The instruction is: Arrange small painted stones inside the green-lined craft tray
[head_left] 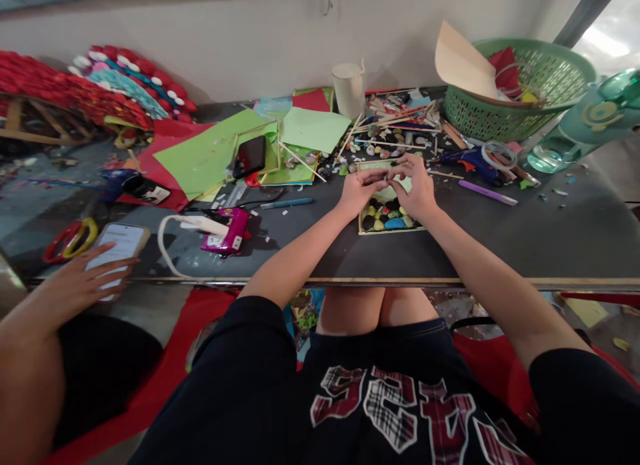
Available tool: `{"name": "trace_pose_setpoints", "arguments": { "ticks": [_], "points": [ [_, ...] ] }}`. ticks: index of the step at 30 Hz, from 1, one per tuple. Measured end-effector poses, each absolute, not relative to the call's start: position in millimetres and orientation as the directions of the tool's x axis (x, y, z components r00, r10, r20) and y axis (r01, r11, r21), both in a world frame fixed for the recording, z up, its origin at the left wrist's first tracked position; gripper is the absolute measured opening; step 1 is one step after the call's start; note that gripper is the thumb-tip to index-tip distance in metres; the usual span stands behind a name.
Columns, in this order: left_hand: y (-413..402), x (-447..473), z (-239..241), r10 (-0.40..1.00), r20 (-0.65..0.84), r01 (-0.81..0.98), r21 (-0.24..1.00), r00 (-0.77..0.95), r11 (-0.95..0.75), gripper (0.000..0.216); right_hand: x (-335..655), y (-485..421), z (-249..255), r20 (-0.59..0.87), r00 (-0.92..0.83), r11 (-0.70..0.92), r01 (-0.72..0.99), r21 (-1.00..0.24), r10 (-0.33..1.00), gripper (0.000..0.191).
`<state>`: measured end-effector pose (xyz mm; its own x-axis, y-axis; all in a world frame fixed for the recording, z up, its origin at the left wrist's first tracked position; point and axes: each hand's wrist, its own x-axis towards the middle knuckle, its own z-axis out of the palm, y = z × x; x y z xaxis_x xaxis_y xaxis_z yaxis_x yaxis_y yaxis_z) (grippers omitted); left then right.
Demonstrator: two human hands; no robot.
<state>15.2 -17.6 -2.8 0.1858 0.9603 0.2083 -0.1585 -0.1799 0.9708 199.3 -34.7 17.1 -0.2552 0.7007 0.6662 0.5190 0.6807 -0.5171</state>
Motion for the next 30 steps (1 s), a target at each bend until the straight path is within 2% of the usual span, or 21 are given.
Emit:
{"name": "trace_pose_setpoints", "arguments": {
  "ticks": [9,14,20,30],
  "points": [
    [-17.9,14.3,-1.8,0.954,0.219,-0.144,0.971,0.206,-0.192,0.063,196.8,-32.5,14.1,0.678,-0.27,0.699,0.509,-0.502,0.683,0.032],
    [-18.1,15.3,0.3,0.952,0.233,-0.162,0.966,0.197,-0.203,0.067,195.8,-32.1,12.0,0.727,-0.233,0.714,0.523,-0.466,0.646,0.037],
    [-16.4,16.0,-3.5,0.957,0.223,-0.174,0.966,0.188,-0.191,0.067,198.8,-33.6,16.2,0.668,-0.266,0.683,0.536,-0.497,0.695,0.031],
    [-18.2,15.9,1.1,0.941,0.274,-0.137,0.959,0.198,-0.25,0.066,197.4,-31.5,14.6,0.693,-0.231,0.697,0.491,-0.523,0.683,0.037]
  ]
}}
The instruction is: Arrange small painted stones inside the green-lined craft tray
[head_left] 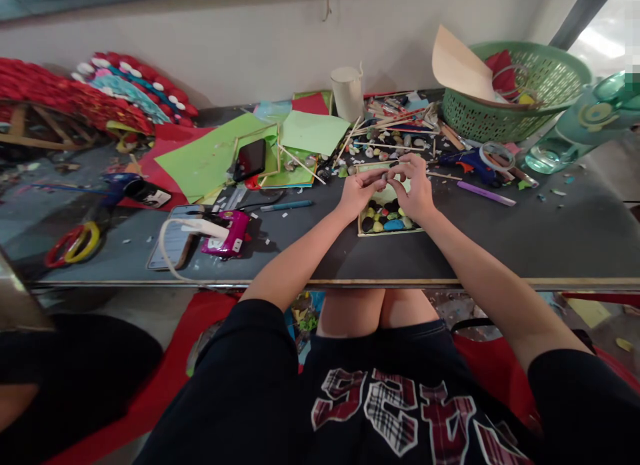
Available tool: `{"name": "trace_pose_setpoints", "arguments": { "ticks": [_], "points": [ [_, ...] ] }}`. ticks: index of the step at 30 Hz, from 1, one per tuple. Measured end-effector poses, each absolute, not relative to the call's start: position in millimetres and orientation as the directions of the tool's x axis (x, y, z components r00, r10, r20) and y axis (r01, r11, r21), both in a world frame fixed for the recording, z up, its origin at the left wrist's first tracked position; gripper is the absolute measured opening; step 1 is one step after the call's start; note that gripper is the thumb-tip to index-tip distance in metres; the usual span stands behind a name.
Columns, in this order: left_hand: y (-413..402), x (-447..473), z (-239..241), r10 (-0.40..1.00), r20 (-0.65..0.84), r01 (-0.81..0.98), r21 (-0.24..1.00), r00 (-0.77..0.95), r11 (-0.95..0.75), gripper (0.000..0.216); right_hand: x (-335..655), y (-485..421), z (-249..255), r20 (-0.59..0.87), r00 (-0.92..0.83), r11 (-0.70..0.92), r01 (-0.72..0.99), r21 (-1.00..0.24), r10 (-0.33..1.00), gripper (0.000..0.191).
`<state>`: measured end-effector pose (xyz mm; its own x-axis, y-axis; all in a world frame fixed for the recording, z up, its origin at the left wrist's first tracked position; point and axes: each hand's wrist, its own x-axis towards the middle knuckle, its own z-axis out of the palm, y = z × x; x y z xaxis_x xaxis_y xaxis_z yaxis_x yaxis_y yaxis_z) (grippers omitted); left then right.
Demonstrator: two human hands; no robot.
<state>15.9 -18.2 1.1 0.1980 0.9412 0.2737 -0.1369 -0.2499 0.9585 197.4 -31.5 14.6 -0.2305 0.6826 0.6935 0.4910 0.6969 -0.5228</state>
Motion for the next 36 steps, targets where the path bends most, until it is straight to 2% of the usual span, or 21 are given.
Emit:
{"name": "trace_pose_setpoints", "arguments": {
  "ticks": [5,15,27,36],
  "points": [
    [-19.5,16.9,2.3,0.946,0.262,-0.135,0.961,0.193,-0.239,0.065,201.1,-30.2,16.1,0.694,-0.179,0.676,0.487,-0.554,0.698,0.042],
    [-16.9,14.5,-4.4,0.95,0.218,-0.145,0.971,0.222,-0.189,0.069,201.6,-33.1,19.8,0.714,-0.361,0.74,0.589,-0.325,0.601,0.023],
    [-15.7,15.2,-6.6,0.944,0.249,-0.154,0.963,0.217,-0.219,0.067,197.5,-29.5,14.9,0.734,-0.407,0.758,0.614,-0.221,0.543,0.021],
    [-19.6,18.2,0.2,0.926,0.301,-0.213,0.944,0.23,-0.254,0.06,196.0,-31.3,15.1,0.733,-0.387,0.759,0.595,-0.264,0.559,0.013]
  ]
}}
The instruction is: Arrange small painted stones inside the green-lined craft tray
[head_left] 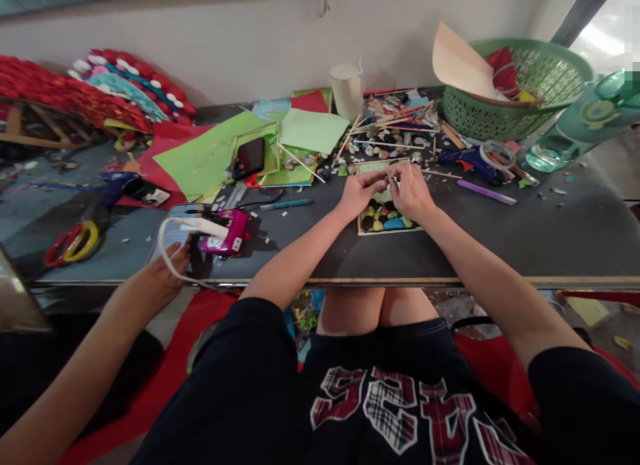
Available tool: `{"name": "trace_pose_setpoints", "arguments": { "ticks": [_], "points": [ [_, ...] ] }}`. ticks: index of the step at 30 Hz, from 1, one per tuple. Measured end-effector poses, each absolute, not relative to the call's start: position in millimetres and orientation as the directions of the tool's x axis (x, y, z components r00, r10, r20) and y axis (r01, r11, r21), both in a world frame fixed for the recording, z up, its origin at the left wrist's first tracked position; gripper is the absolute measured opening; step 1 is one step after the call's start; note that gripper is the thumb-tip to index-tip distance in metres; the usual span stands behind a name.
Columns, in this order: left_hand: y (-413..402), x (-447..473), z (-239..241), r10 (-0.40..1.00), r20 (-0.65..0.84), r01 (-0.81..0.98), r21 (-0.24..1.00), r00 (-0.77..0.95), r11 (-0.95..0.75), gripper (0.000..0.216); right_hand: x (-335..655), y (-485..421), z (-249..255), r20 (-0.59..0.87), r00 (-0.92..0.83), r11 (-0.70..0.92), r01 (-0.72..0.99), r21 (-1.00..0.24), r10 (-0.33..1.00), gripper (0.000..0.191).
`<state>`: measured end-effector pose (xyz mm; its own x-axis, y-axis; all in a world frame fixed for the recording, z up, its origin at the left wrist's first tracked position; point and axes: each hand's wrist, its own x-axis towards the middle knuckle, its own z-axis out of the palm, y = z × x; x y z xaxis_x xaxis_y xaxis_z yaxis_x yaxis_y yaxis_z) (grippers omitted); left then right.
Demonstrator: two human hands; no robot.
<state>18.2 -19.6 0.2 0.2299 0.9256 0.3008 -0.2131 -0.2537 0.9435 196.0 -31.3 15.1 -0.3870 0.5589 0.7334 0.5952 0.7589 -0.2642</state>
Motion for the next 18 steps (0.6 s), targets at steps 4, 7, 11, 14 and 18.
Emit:
{"name": "trace_pose_setpoints", "arguments": {
  "ticks": [4,7,11,14,18],
  "points": [
    [-24,20,6,0.916,0.315,-0.204,0.941,0.249,-0.268,0.058,194,-33,18,0.777,-0.382,0.807,0.532,-0.257,0.5,0.007],
    [-24,20,8,0.929,0.286,-0.214,0.947,0.234,-0.238,0.064,193,-34,22,0.834,-0.337,0.822,0.526,-0.218,0.437,0.008],
    [-24,20,9,0.961,0.226,-0.234,0.954,0.161,-0.185,0.064,197,-38,26,0.858,-0.266,0.804,0.542,-0.243,0.439,0.004],
    [-26,19,10,0.956,0.216,-0.189,0.966,0.198,-0.179,0.062,201,-40,27,0.802,-0.237,0.746,0.571,-0.342,0.548,0.016],
    [-28,18,10,0.958,0.193,-0.159,0.974,0.213,-0.161,0.065,203,-41,27,0.697,-0.219,0.665,0.582,-0.469,0.683,0.033]
  ]
}}
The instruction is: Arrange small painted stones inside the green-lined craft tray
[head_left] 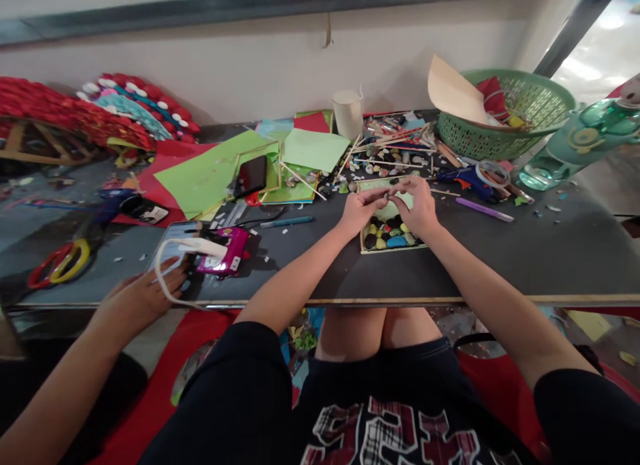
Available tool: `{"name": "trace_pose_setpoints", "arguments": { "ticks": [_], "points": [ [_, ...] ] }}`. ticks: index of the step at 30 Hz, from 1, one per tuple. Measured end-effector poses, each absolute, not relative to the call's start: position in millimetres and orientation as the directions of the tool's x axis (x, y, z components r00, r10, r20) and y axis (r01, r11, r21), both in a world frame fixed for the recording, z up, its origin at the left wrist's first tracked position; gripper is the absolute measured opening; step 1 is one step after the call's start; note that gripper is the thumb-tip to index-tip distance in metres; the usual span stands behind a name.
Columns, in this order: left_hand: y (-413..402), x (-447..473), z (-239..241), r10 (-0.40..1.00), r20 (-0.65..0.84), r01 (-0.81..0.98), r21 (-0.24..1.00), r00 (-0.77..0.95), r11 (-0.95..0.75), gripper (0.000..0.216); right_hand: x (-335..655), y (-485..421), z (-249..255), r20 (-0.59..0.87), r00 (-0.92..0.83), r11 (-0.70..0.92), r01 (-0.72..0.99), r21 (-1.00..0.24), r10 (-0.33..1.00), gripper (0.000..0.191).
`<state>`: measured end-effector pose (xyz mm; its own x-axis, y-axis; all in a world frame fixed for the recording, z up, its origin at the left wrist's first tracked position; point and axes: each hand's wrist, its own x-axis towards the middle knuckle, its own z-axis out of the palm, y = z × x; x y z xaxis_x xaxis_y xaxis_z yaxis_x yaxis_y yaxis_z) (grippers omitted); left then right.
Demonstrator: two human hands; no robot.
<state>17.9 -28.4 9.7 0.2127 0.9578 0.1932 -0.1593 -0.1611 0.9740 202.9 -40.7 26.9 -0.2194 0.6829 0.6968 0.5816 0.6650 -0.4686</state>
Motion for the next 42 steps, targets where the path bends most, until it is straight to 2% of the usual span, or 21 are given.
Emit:
{"name": "trace_pose_setpoints", "arguments": {
  "ticks": [6,14,23,29,32,36,42],
  "points": [
    [-27,18,9,0.957,0.181,-0.153,0.977,0.227,-0.149,0.069,202,-37,22,0.658,-0.236,0.659,0.545,-0.519,0.715,0.038],
    [-25,17,7,0.948,0.161,-0.159,0.98,0.276,-0.12,0.072,203,-37,17,0.711,-0.351,0.778,0.436,-0.452,0.609,0.02],
    [-24,18,4,0.942,0.21,-0.157,0.972,0.262,-0.173,0.064,198,-32,11,0.735,-0.352,0.78,0.5,-0.376,0.58,0.017],
    [-22,17,7,0.957,0.225,-0.195,0.962,0.181,-0.189,0.067,198,-33,11,0.722,-0.293,0.739,0.515,-0.433,0.627,0.012],
    [-21,17,9,0.964,0.21,-0.207,0.963,0.164,-0.174,0.064,200,-33,13,0.729,-0.235,0.725,0.494,-0.479,0.642,0.017],
    [-20,17,8,0.958,0.216,-0.203,0.963,0.191,-0.177,0.062,202,-35,19,0.702,-0.23,0.701,0.5,-0.509,0.673,0.036],
    [-21,17,9,0.953,0.209,-0.234,0.959,0.217,-0.157,0.064,204,-37,25,0.643,-0.229,0.64,0.556,-0.53,0.731,0.041]
  ]
}}
